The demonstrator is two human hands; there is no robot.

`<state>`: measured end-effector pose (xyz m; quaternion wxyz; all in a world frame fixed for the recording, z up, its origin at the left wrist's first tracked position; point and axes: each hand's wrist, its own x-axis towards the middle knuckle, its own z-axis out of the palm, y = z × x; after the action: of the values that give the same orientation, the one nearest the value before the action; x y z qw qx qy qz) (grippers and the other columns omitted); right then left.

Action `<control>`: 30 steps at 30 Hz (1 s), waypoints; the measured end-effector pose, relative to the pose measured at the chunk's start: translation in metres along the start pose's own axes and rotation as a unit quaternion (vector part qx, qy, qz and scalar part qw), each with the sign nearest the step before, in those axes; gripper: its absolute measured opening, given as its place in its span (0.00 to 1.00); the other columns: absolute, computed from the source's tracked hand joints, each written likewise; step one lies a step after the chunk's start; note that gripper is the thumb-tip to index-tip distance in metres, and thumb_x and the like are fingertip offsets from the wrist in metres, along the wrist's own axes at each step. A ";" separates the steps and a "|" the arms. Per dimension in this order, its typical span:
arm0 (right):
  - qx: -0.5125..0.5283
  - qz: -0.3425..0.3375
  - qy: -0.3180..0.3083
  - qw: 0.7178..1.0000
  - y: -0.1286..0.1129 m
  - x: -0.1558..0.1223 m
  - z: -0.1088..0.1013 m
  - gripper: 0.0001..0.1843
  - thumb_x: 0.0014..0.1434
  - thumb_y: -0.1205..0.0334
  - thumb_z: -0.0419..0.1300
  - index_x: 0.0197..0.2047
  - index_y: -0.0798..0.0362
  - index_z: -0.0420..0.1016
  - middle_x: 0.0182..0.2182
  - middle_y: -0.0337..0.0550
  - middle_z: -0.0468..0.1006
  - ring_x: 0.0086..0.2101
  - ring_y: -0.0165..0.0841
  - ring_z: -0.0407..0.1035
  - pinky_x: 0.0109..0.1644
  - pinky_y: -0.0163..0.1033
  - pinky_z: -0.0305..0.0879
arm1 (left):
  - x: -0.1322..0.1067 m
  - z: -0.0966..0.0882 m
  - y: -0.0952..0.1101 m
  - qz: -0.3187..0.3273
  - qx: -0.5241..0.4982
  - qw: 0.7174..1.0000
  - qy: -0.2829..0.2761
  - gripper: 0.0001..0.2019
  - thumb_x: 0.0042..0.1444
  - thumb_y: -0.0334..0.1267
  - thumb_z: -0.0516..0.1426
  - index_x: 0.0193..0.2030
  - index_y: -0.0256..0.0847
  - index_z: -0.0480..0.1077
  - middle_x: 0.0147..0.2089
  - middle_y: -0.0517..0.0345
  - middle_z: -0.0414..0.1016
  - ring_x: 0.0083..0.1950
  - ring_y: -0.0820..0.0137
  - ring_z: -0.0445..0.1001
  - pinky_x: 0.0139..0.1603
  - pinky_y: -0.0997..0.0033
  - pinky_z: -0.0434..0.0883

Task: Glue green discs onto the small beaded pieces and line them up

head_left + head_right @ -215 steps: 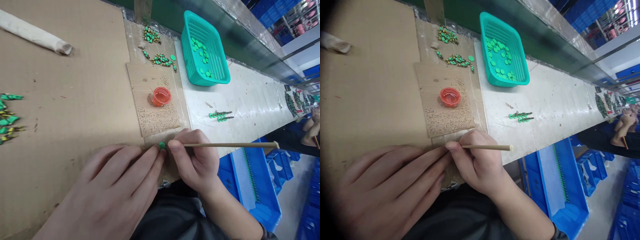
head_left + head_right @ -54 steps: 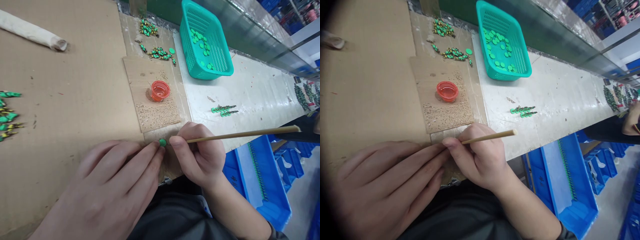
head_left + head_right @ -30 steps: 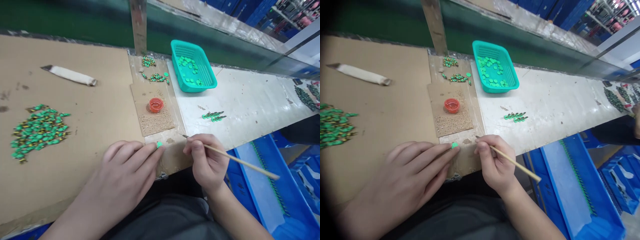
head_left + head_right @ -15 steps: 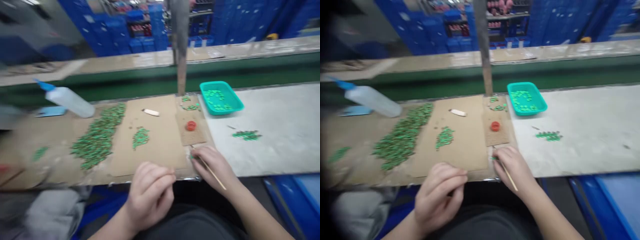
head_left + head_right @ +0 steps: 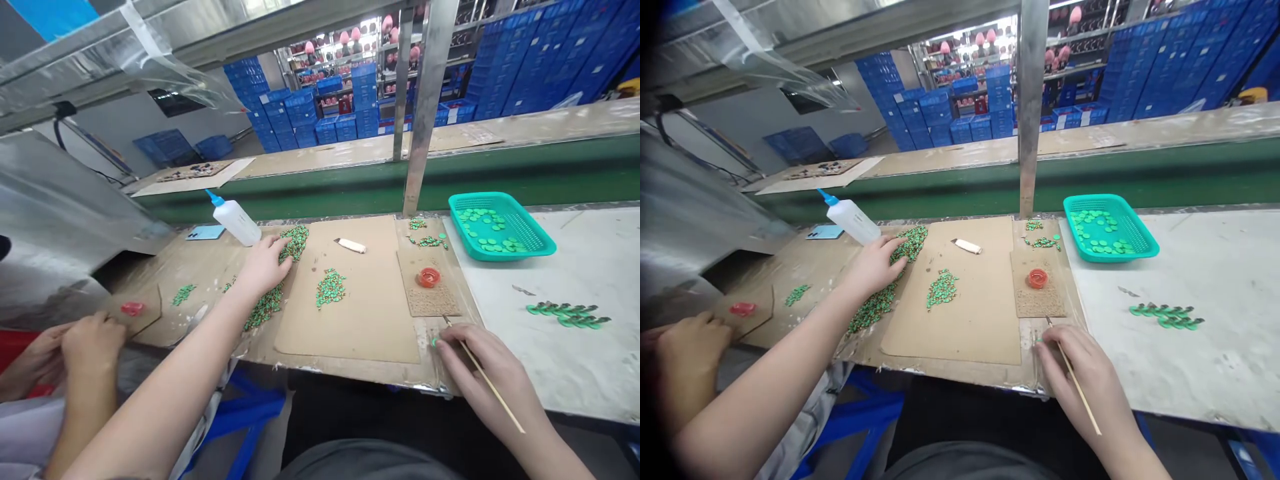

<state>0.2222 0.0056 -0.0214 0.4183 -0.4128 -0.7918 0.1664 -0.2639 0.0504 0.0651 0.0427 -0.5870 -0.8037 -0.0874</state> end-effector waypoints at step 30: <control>-0.042 -0.060 -0.025 0.997 0.011 -0.005 -0.004 0.03 0.84 0.58 0.65 0.52 0.44 0.78 0.43 0.42 0.89 0.42 0.43 0.88 0.50 0.48 0.81 | -0.115 -0.041 -0.024 -0.051 -0.059 0.990 -0.114 0.13 0.65 0.50 0.66 0.49 0.49 0.88 0.46 0.56 0.91 0.45 0.58 0.88 0.50 0.60 0.83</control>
<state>0.2325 0.0083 -0.0289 0.3898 -0.3769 -0.8319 0.1179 -0.2528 -0.0724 0.0831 -0.0882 -0.5525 -0.8259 -0.0697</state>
